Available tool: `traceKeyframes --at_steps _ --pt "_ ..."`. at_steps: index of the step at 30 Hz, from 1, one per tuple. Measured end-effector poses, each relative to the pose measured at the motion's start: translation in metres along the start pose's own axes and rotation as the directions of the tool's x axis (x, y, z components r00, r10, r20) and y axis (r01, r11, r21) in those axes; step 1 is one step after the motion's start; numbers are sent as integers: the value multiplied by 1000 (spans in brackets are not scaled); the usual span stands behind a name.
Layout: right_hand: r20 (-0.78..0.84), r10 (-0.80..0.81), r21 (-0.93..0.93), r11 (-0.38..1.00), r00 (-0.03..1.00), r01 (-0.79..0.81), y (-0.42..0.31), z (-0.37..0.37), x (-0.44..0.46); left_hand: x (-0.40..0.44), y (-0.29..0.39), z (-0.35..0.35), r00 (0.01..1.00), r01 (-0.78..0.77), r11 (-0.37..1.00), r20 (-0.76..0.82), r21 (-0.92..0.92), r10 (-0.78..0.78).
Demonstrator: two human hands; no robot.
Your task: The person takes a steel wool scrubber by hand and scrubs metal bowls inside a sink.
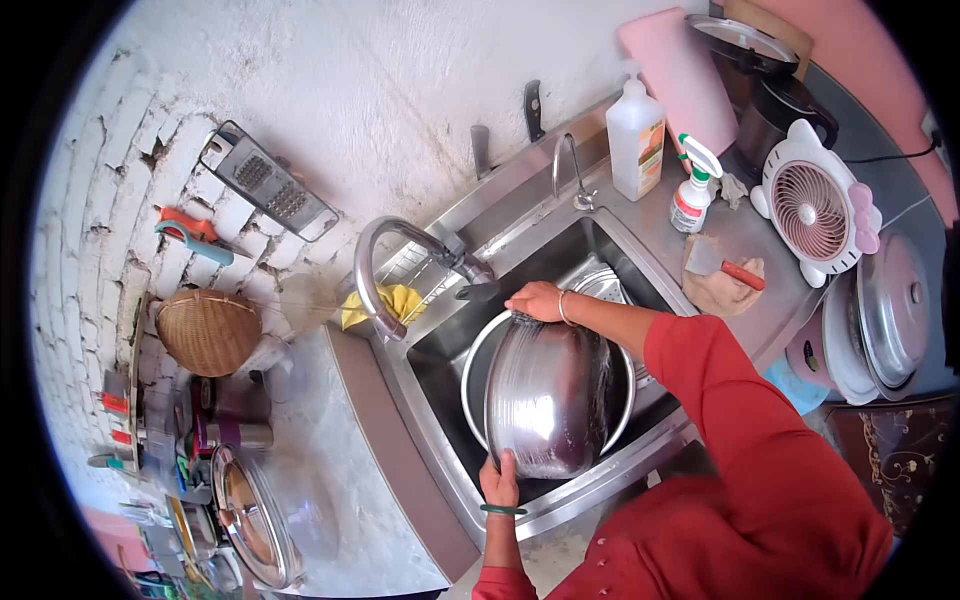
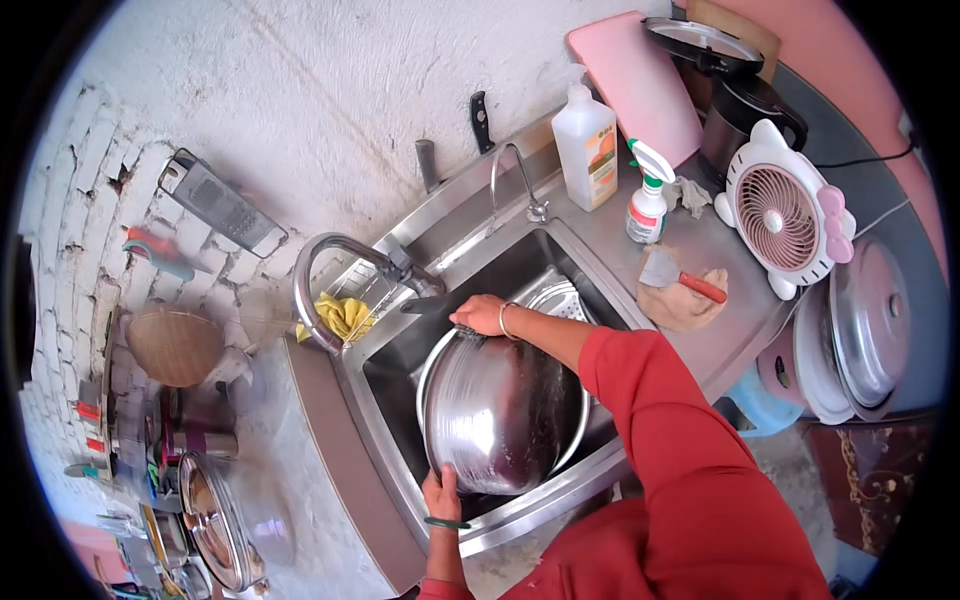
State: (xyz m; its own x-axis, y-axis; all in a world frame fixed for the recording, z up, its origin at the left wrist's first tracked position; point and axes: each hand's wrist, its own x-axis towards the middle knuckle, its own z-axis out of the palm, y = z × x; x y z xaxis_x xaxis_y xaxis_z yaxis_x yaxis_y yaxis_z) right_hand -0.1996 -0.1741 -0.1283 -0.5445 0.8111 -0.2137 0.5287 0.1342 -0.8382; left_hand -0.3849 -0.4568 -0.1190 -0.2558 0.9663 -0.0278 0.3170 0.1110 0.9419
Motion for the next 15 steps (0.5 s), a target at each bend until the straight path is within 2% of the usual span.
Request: traceKeyframes --at_steps 2,4,6,8,9,11,12,13,14,15 --pt "3 -172 -242 956 985 168 -43 12 -10 31 29 4 997 75 997 -12 -22 -76" --pt "1 -398 -529 778 917 338 -83 34 -43 47 46 17 987 158 987 -34 4 -157" --pt "-53 -601 -559 679 797 475 -97 58 -71 38 48 22 968 248 968 -46 48 -246" --pt "-143 -762 -577 582 631 573 -104 63 -93 28 26 25 971 232 973 -61 -10 -232" --pt "-75 -777 -543 558 625 628 -107 63 -102 23 14 24 972 213 974 -86 -69 -219" --pt "-4 -734 -495 592 679 636 -95 50 -88 20 16 28 971 219 972 -77 -91 -226" --pt "-69 -730 -487 619 679 616 -71 43 -62 19 20 27 977 195 974 -68 -116 -204" --pt "-73 -648 -440 703 759 558 -41 25 -34 17 26 31 975 193 977 -92 -96 -202" --pt "-94 -405 -301 883 910 362 1 19 -3 15 30 28 971 231 973 -68 -2 -230" --pt "-24 16 -7 1000 1000 -16 13 1 -5 14 24 28 980 187 981 -76 42 -183"
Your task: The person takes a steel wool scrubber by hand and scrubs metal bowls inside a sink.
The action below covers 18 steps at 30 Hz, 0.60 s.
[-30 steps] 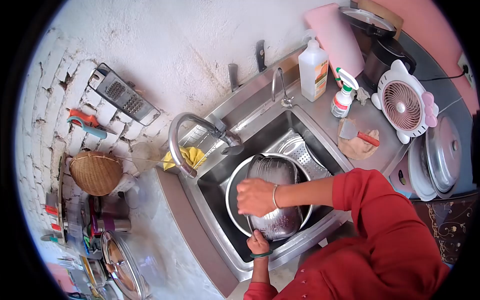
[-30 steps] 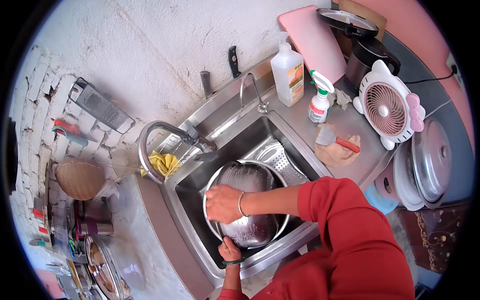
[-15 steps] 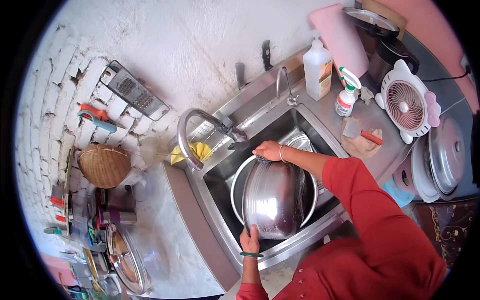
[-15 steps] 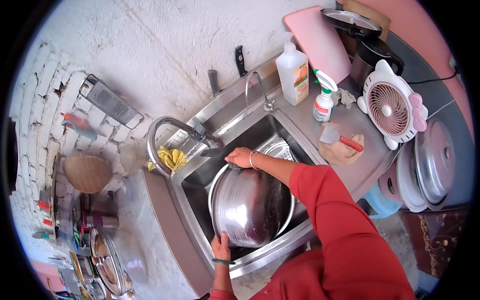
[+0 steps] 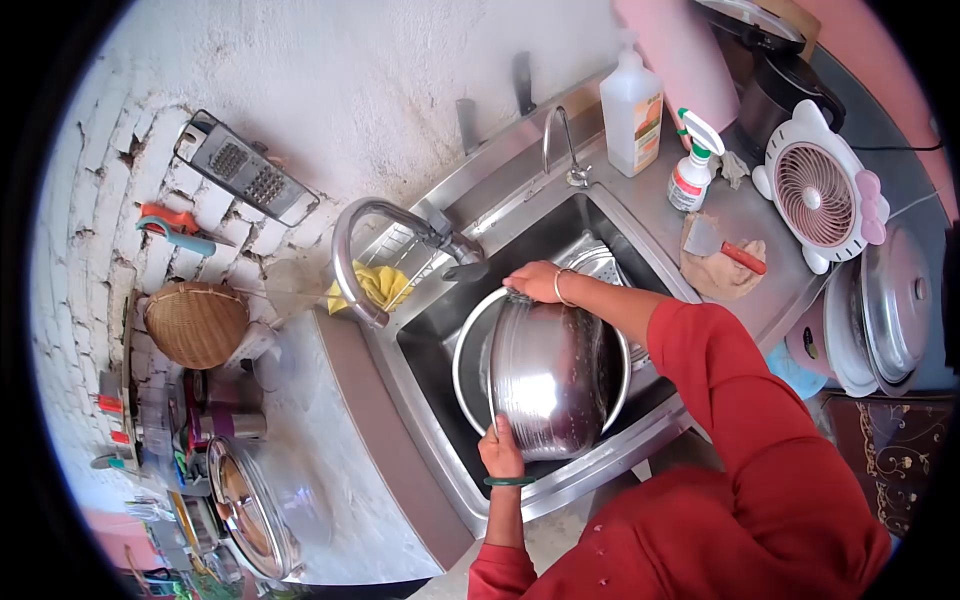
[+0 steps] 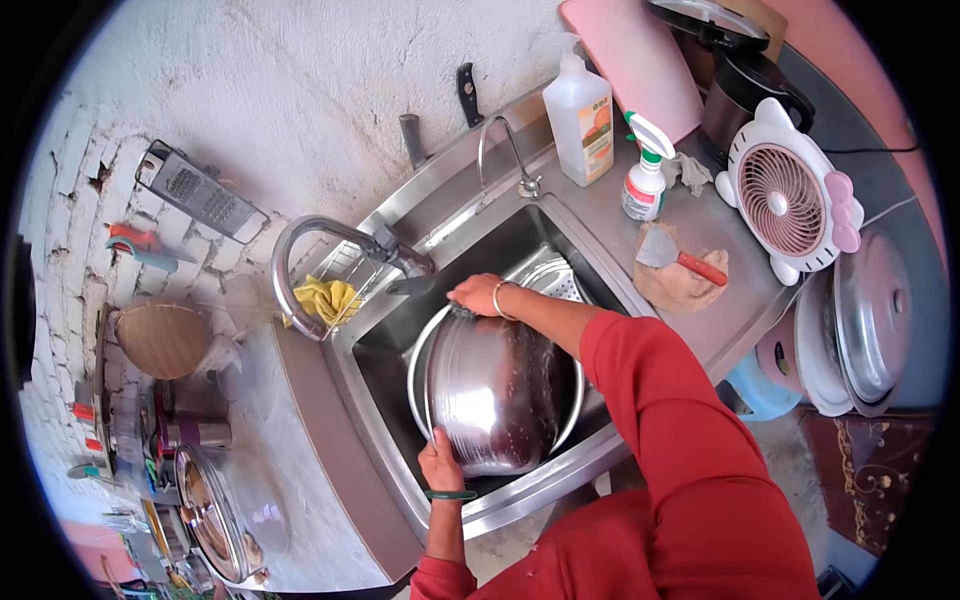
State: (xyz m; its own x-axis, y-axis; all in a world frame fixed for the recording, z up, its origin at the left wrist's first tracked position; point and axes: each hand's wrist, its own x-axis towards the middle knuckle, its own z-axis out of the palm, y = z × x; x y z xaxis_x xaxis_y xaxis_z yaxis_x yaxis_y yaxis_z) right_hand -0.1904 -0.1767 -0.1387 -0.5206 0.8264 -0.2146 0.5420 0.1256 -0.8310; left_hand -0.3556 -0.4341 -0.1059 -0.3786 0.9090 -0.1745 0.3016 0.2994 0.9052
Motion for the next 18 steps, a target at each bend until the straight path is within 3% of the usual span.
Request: traceKeyframes --at_steps 3,5,6,7,8,11,14,15,16,17,18 --pt "-78 158 187 972 984 -141 34 10 5 3 -4 0 999 -46 998 0 -32 46" --pt "-64 24 35 999 998 -22 8 8 -1 7 -17 -6 999 -1 993 36 -114 5" --pt "-55 -214 -146 968 975 204 -11 13 -5 7 -13 -7 999 -9 994 40 -110 14" --pt "-3 -435 -327 851 900 410 -34 17 -12 9 -8 -3 1000 -14 997 15 -78 15" --pt "94 -651 -516 615 753 596 -70 23 -37 10 -3 2 1000 -16 999 -8 -51 16" --pt "190 -738 -573 452 647 684 -124 66 -111 22 -26 6 985 -171 973 -24 -155 170" --pt "130 -771 -438 520 624 733 -116 61 -106 20 -26 6 994 -97 971 21 -218 104" --pt "161 -715 -518 526 681 675 -116 45 -96 12 -24 2 998 -43 971 44 -235 55" --pt "69 -620 -523 645 782 558 -100 36 -73 6 -10 0 997 -18 976 64 -215 32" --pt "13 -537 -442 754 844 486 -74 18 -42 5 -9 1 998 -18 975 58 -221 31" --pt "-10 -329 -247 916 944 317 -39 6 -15 3 -12 0 998 -39 987 38 -156 45"
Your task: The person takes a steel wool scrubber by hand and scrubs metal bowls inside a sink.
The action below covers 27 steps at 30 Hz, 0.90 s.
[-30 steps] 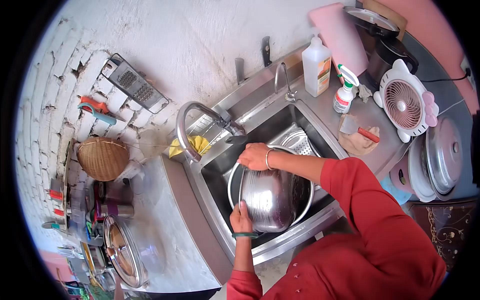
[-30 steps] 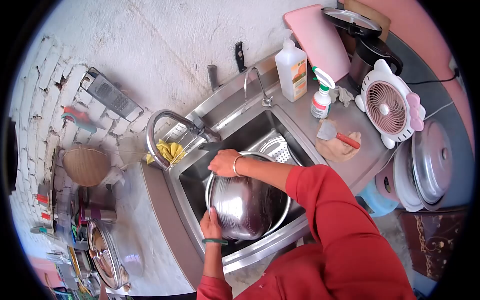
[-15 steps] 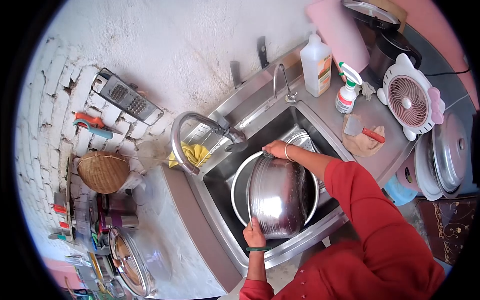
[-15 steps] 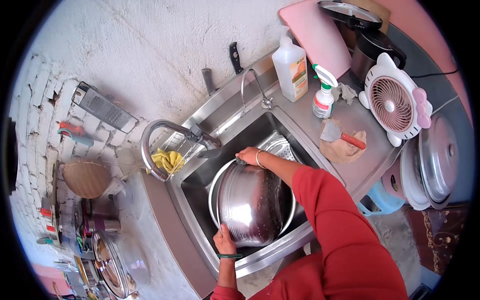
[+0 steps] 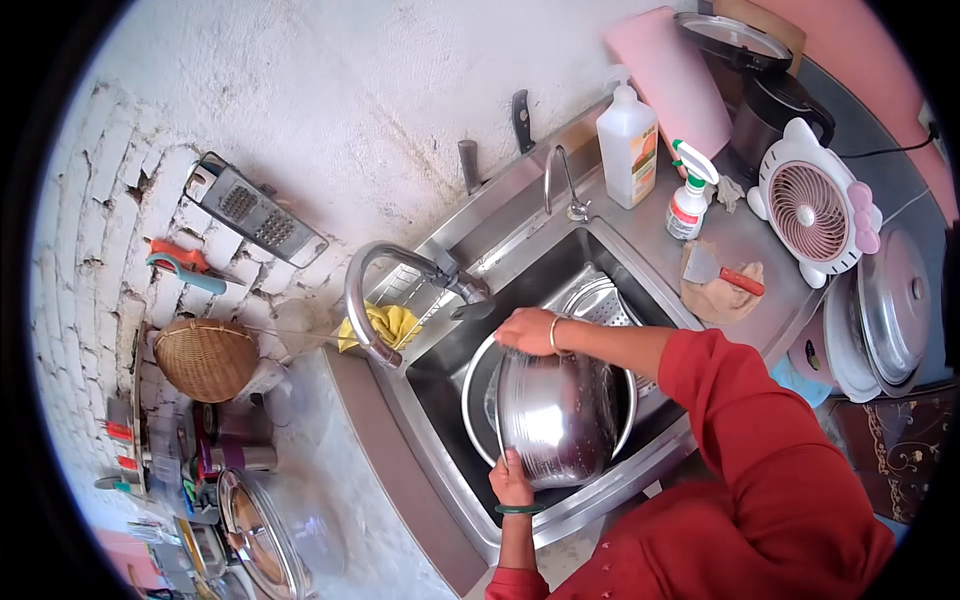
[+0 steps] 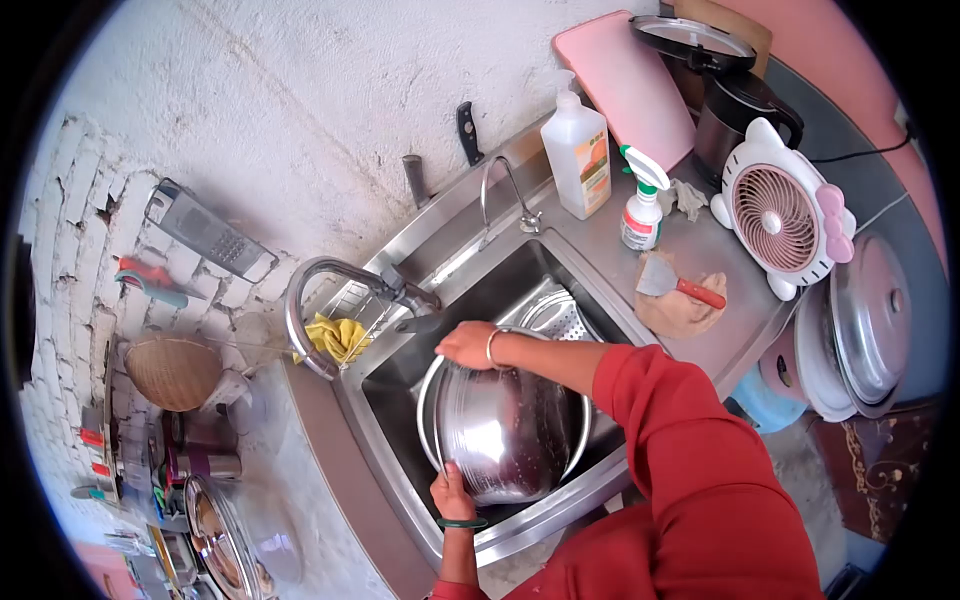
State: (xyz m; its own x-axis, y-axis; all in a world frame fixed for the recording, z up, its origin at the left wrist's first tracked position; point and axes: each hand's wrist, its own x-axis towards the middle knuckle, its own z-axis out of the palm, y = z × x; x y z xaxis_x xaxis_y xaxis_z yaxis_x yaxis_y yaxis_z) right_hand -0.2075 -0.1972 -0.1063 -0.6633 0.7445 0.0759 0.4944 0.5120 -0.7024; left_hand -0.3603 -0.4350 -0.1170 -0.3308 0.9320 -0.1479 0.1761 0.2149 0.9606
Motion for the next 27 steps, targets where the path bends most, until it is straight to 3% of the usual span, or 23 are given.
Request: traceKeyframes --at_steps 2,4,7,10,11,12,13,14,15,17,19,20,21,22,23,24,25,26,27 --pt "142 453 345 811 880 -473 53 3 0 0 -12 -1 998 -56 995 -34 77 58" --pt "142 538 442 716 831 -540 111 41 1 2 -13 -2 996 -79 992 -33 95 82" --pt "160 528 358 757 834 -547 108 40 2 -1 -8 -9 999 -40 995 -8 94 41" --pt "135 367 220 895 920 -389 19 -12 -4 2 15 4 1000 4 997 4 75 -4" --pt "93 151 135 977 984 -163 13 4 3 1 23 12 999 35 997 -7 67 -35" --pt "-36 -202 -42 979 979 201 -17 7 -6 4 25 15 1000 11 992 -16 124 -9" --pt "12 -279 -240 931 960 274 -60 5 -21 8 23 19 998 55 998 -19 29 -55" --pt "82 -414 -310 854 907 418 -90 8 -38 11 27 20 999 9 1000 -30 3 -9" --pt "55 -511 -273 819 858 505 -106 23 -55 14 27 20 998 -42 999 -40 -19 41" --pt "-105 -518 -214 845 849 489 -107 31 -64 18 8 17 996 -61 995 -64 -73 57" --pt "6 -399 -281 879 917 385 -87 9 -39 16 5 14 1000 18 994 -24 -107 -21" --pt "-51 -310 -242 926 950 289 -50 11 -18 13 6 13 999 34 995 -10 -99 -35" --pt "-28 -128 -52 991 991 127 -4 11 1 10 6 12 999 49 995 -20 -92 -51" --pt "141 268 125 950 953 -286 16 -6 6 8 8 11 999 44 999 -12 -20 -44" --pt "123 276 35 959 953 -282 55 4 7 7 11 9 999 35 998 -5 54 -34" --pt "109 154 -12 988 982 -153 140 55 16 6 16 13 1000 7 999 -5 50 -7" --pt "227 29 -269 963 974 34 147 49 -2 5 21 15 1000 -26 993 0 115 26" --pt "209 347 30 932 915 -360 136 46 -7 4 23 14 999 -32 988 30 152 28" --pt "292 614 301 669 734 -679 127 43 -12 2 25 13 998 -40 982 61 184 29"
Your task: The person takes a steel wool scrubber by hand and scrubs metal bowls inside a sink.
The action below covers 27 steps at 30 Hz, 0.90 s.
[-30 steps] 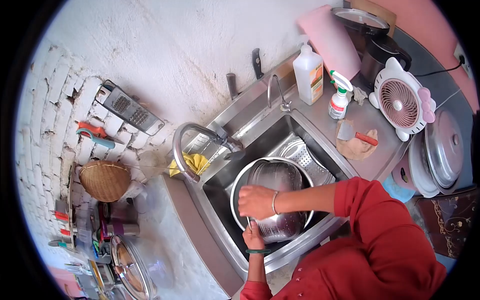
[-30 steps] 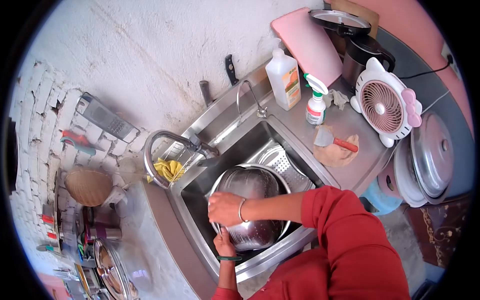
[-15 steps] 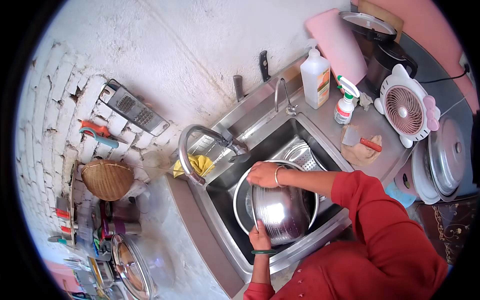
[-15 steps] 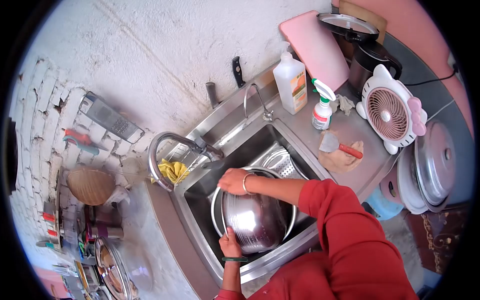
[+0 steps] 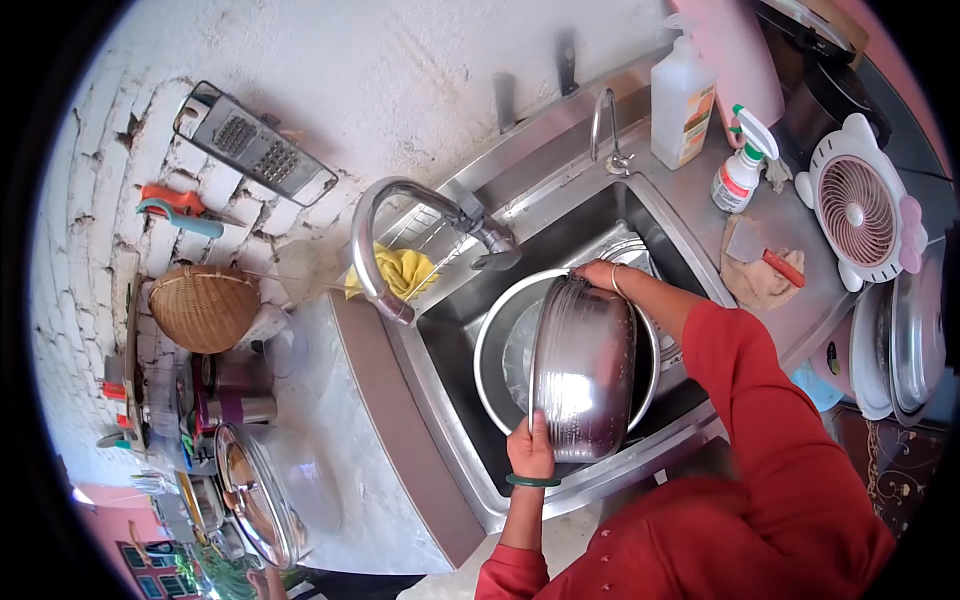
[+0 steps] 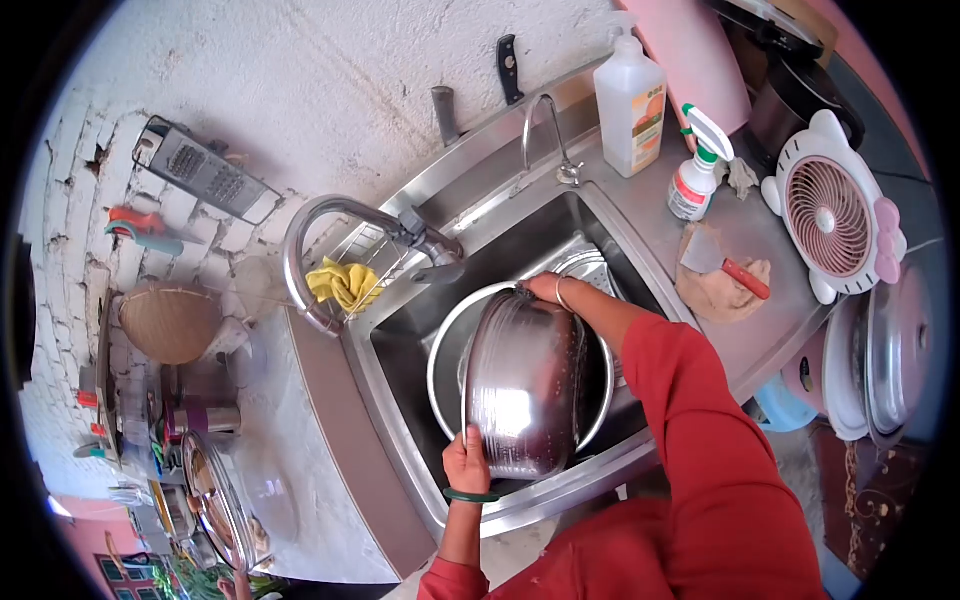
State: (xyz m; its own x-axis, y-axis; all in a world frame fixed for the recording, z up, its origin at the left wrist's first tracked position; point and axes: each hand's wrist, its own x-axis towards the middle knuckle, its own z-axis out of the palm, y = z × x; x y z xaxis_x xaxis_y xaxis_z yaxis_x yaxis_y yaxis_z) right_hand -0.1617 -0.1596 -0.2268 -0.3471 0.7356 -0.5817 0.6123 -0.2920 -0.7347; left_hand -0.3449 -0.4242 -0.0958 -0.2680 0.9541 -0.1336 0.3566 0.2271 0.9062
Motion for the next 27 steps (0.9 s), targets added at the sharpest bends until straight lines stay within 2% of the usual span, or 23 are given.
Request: traceKeyframes --at_steps 1,2,3,4,5,6,7,9,10,12,14,16,18,20,21,22,23,25,27 --pt "14 -11 -16 1000 1000 11 -5 0 -11 -2 7 0 1000 -8 1000 28 20 7" --pt "-18 -75 50 996 997 76 -11 -1 -23 -4 10 2 998 17 998 52 61 -20" --pt "-59 -135 116 983 989 141 -17 -3 -35 -4 9 8 998 -29 989 61 144 21" --pt "-100 -256 44 964 962 261 -41 -3 -61 -3 8 16 995 -75 972 76 222 59" --pt "-152 -328 -15 944 933 329 -69 3 -96 -2 13 25 997 -49 964 64 261 33" --pt "-226 -570 -209 820 790 532 -75 17 -109 2 12 34 999 -52 961 4 273 53" --pt "-284 -688 -349 723 667 597 -85 33 -135 6 14 37 998 -13 973 -59 231 27" --pt "-344 -816 -555 576 465 600 -99 63 -190 14 27 31 988 68 987 -146 143 -47" --pt "-302 -863 -626 500 405 598 -103 79 -215 21 12 31 978 22 994 -206 -103 -43" --pt "-316 -844 -651 525 433 548 -92 114 -248 27 33 15 926 163 899 -251 -407 -282" --pt "-262 -877 -693 462 403 554 -71 140 -254 30 42 0 839 295 848 -306 -441 -451" --pt "-253 -898 -670 431 360 604 -79 132 -246 27 26 -6 885 221 858 -274 -463 -376" --pt "-369 -853 -576 522 370 629 -102 105 -218 19 7 -10 923 187 843 -204 -505 -327" --pt "-472 -687 -203 695 553 690 -106 92 -153 13 -4 -18 906 206 842 -229 -498 -357" --pt "-365 -539 66 798 759 598 -102 85 -124 12 -15 -21 891 140 762 -255 -632 -375" --pt "-196 -385 307 850 902 429 -97 83 -101 9 -32 -34 868 225 764 -231 -605 -439" --pt "-199 -387 309 847 900 433 -89 92 -85 7 -32 -36 870 201 751 -238 -629 -432" --pt "-363 -377 260 837 852 481 -73 118 -70 9 -33 -39 868 182 736 -245 -652 -432" --pt "-383 -552 90 776 741 624 -74 119 -117 2 -37 -37 850 176 721 -266 -670 -454"
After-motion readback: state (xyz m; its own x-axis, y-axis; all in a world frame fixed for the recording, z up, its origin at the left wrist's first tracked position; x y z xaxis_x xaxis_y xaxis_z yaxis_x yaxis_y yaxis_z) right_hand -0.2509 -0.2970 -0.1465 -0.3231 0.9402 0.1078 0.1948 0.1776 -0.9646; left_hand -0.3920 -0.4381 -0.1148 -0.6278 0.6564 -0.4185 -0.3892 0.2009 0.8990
